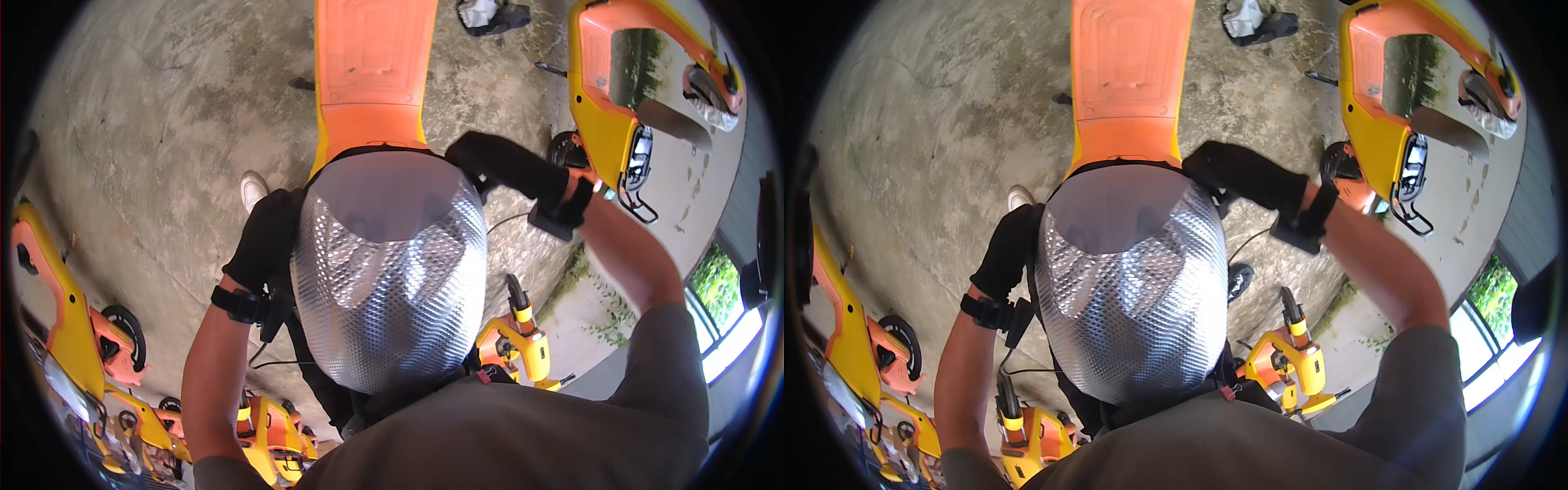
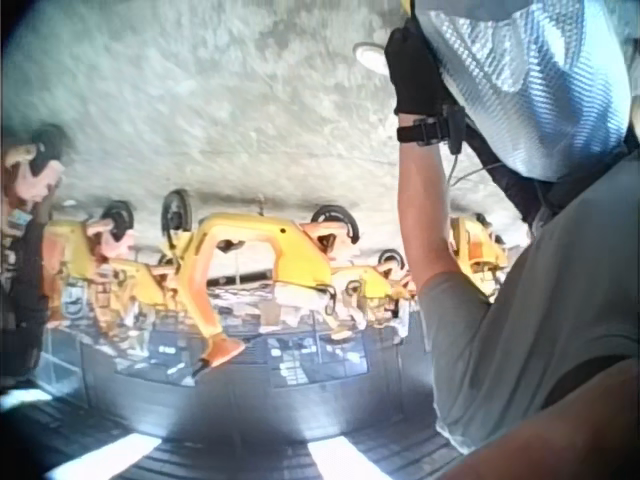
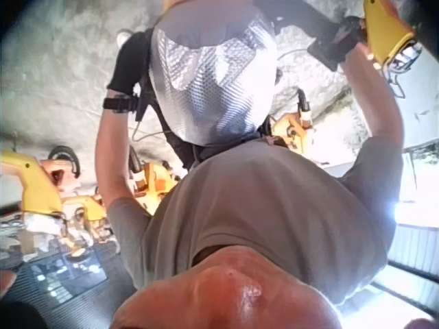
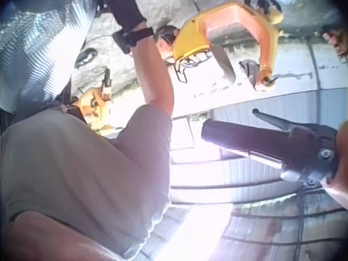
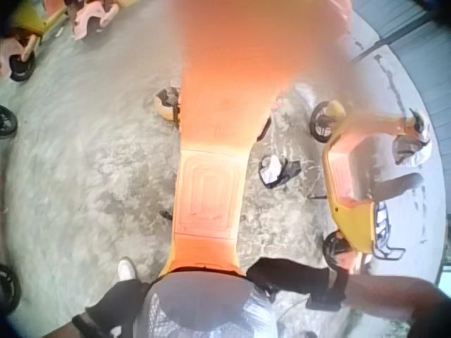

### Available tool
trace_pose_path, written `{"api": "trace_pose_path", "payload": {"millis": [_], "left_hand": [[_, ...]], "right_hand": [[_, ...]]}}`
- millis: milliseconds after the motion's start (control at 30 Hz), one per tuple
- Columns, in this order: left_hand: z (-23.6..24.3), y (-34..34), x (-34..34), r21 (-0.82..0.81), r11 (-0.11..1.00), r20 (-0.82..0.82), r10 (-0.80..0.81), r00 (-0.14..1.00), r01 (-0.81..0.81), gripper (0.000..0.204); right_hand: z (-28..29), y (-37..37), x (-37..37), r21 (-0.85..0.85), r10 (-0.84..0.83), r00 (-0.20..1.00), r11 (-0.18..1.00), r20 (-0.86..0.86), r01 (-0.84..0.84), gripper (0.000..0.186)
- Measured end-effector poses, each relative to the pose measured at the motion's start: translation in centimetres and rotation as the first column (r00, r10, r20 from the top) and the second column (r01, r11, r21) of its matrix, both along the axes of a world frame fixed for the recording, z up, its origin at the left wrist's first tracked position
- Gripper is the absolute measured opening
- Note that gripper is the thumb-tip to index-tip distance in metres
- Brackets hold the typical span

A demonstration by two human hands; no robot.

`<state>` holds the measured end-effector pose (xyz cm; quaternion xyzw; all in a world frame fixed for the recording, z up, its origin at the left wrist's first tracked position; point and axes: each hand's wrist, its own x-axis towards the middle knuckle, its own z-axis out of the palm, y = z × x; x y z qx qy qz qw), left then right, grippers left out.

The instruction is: The person opens the seat of an electric scooter and handles components inside the compartment. They then place a silver reflective cover over the seat and secure it.

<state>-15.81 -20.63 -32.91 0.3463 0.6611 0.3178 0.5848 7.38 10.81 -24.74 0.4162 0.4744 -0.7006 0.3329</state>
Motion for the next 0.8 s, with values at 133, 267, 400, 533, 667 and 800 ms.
{"api": "trace_pose_path", "payload": {"millis": [133, 267, 400, 533, 667, 800], "left_hand": [[2.3, 1.8, 0.3, -0.144, 0.937, 0.374, 0.349, 0.859, -0.318, 0.03], [1.9, 0.7, -1.0, -0.501, 0.841, 0.442, 0.451, 0.775, -0.203, 0.029], [2.7, -0.4, -0.9, -0.552, 0.82, 0.381, 0.409, 0.829, -0.151, 0.037], [3.4, -1.2, 0.4, -0.611, 0.758, 0.359, 0.523, 0.773, -0.229, 0.043], [3.6, -1.2, 1.3, -0.513, 0.754, 0.462, 0.646, 0.608, -0.41, 0.028], [2.6, -2.0, 1.4, -0.361, 0.855, 0.389, 0.5, 0.773, -0.372, 0.029]], "right_hand": [[3.6, -4.2, 2.4, 0.191, -0.261, 0.928, 0.958, 0.266, 0.215, 0.049], [4.5, -6.9, 2.3, 0.373, -0.309, 0.942, 0.896, 0.135, 0.241, 0.05], [3.6, -6.6, 2.9, 0.364, -0.294, 0.938, 0.907, 0.186, 0.212, 0.048], [3.8, -7.0, 2.4, 0.503, -0.269, 0.949, 0.85, 0.164, 0.154, 0.045], [3.1, -7.2, 3.0, 0.443, -0.348, 0.936, 0.847, 0.048, 0.293, 0.04], [2.7, -7.6, 2.5, 0.524, -0.373, 0.925, 0.804, 0.074, 0.282, 0.039]]}}
